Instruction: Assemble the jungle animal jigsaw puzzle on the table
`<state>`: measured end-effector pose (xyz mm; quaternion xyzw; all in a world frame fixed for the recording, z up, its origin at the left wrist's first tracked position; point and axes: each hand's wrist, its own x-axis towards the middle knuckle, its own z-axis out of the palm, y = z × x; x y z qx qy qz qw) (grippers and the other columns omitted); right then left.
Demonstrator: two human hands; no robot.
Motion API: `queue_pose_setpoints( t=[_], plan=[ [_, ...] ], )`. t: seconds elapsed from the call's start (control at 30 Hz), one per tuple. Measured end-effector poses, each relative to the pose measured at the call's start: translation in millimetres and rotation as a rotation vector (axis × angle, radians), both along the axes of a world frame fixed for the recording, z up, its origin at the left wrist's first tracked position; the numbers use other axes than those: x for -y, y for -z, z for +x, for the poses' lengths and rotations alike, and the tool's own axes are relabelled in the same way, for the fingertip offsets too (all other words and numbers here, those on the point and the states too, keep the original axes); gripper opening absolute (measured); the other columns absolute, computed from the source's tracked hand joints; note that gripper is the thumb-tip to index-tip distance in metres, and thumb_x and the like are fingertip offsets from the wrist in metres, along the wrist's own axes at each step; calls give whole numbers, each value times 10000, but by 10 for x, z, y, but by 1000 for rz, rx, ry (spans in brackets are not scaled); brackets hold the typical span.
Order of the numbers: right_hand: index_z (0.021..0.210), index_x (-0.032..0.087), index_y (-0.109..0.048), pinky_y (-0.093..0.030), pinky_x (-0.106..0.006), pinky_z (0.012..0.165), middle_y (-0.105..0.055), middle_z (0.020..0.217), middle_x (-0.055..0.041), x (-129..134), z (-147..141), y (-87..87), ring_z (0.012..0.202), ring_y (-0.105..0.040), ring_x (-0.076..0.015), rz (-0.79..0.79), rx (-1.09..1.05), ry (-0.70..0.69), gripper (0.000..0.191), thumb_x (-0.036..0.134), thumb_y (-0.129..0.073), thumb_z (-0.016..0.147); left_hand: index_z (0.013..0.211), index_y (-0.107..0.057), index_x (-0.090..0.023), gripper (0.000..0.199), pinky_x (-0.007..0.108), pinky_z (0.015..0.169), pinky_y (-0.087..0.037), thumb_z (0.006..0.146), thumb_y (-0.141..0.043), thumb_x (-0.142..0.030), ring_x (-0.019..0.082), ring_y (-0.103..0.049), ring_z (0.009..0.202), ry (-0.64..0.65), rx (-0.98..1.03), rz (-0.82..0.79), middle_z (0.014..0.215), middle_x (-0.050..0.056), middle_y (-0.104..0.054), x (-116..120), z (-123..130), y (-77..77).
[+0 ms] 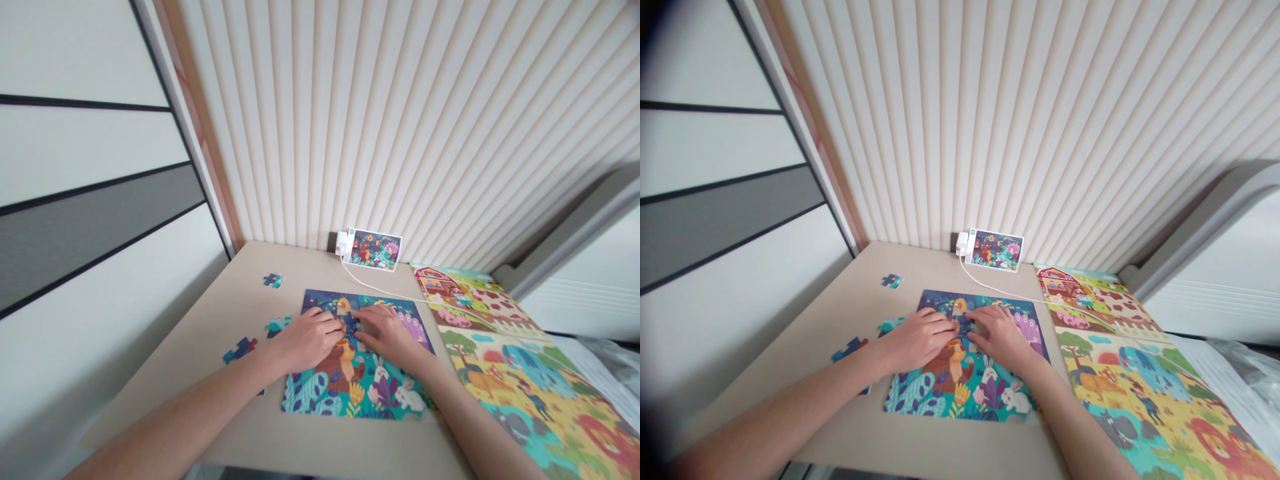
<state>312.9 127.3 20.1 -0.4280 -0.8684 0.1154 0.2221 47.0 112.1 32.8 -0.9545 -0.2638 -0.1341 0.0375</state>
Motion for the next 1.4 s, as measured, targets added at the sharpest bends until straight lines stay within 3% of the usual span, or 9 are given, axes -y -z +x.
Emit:
queue_pose_setpoints(
  t=[0.23,0.43,0.6,0.97,1.4],
  plan=[
    [1349,304,-658,-469,-485,1070,-692,1308,-87,66,75,-32,1226,-613,-288,-64,13,-22,427,363,-700,929,1262,-669,-203,275,381,964,-422,1036,-513,-203,225,-618,1123,50,-9,-4,1224,74,-724,15,-6,-43],
    [1346,302,-664,-485,-461,1062,-699,1280,-89,76,85,-50,1202,-628,-278,-96,-24,-15,435,359,-724,919,1276,-662,-197,284,399,981,-415,1030,-522,-210,236,-615,1126,13,-4,10,1224,79,-720,5,-19,-30],
    [1356,296,-656,-494,-451,1041,-697,1253,-94,82,107,-67,1174,-634,-278,-105,-16,-9,466,376,-747,906,1185,-700,-201,240,392,963,-424,1032,-515,-211,223,-621,1083,-66,61,20,1185,72,-718,-51,-50,23],
    [1416,308,-595,-482,-461,1061,-654,1334,-96,83,132,-85,1228,-620,-274,-56,-27,14,474,336,-676,950,1015,-740,-186,203,434,932,-431,1007,-537,-181,241,-634,1034,-390,144,47,1064,75,-722,-207,-192,94],
    [1431,311,-588,-513,-474,1064,-655,1359,-90,-34,310,-39,1249,-627,-281,-99,-103,63,480,338,-650,957,1071,-737,-192,228,427,954,-422,1021,-515,-200,249,-629,1061,-410,95,12,1087,87,-714,-215,-206,129]
  ],
)
